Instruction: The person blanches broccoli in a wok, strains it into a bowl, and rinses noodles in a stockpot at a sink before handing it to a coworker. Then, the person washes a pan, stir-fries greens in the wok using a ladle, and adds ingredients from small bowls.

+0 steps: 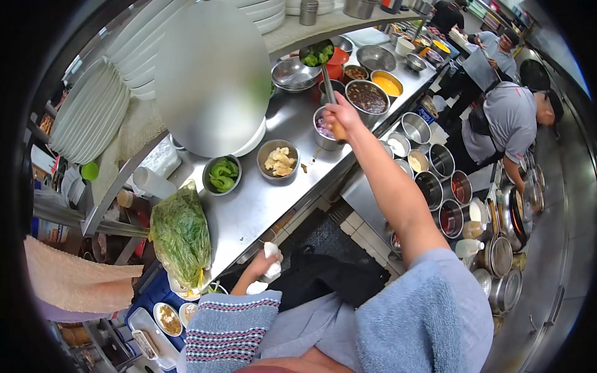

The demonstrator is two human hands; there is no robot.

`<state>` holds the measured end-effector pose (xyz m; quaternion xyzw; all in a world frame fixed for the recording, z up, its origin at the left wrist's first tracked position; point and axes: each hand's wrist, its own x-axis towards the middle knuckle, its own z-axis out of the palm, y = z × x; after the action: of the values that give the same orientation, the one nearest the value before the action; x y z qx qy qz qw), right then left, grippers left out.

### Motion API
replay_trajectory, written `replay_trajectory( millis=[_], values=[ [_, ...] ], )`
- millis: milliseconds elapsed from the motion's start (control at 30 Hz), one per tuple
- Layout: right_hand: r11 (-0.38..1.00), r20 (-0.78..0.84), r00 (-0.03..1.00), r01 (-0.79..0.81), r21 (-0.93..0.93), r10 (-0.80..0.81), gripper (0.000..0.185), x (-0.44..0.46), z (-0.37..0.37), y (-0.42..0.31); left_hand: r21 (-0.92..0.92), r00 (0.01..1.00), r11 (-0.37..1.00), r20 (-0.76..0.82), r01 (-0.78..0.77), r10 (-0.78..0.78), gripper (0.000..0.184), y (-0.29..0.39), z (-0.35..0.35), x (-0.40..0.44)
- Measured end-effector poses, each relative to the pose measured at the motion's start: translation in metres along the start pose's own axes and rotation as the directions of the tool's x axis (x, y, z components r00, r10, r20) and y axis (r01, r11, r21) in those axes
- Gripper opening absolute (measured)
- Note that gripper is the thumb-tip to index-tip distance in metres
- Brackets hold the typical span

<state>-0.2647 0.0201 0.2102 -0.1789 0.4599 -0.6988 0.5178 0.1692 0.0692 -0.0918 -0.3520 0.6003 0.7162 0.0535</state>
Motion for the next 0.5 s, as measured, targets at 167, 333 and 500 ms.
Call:
replay_trajectory(
  millis=[167,333,500],
  values=[
    [0.636,-0.205,0.968,-0.069,-0.769,-0.142,0.084,0.045,-0.034,0.046,-0.113,0.992,0.993,-0.123,-0.01,-0.004,0.044,0.05,0.005,-0.066],
    [-0.082,-0.18,0.911,-0.225,-0.971,-0.371,0.083,0.022,-0.044,0.064,-0.239,0.962,0.966,-0.271,-0.102,0.035,0.049,0.067,-0.023,-0.048],
    [-0.071,0.061,0.913,0.035,-0.997,-0.403,0.079,0.029,-0.049,0.033,0.063,0.818,0.935,-0.467,-0.349,0.336,0.06,0.119,-0.071,0.054]
  ],
)
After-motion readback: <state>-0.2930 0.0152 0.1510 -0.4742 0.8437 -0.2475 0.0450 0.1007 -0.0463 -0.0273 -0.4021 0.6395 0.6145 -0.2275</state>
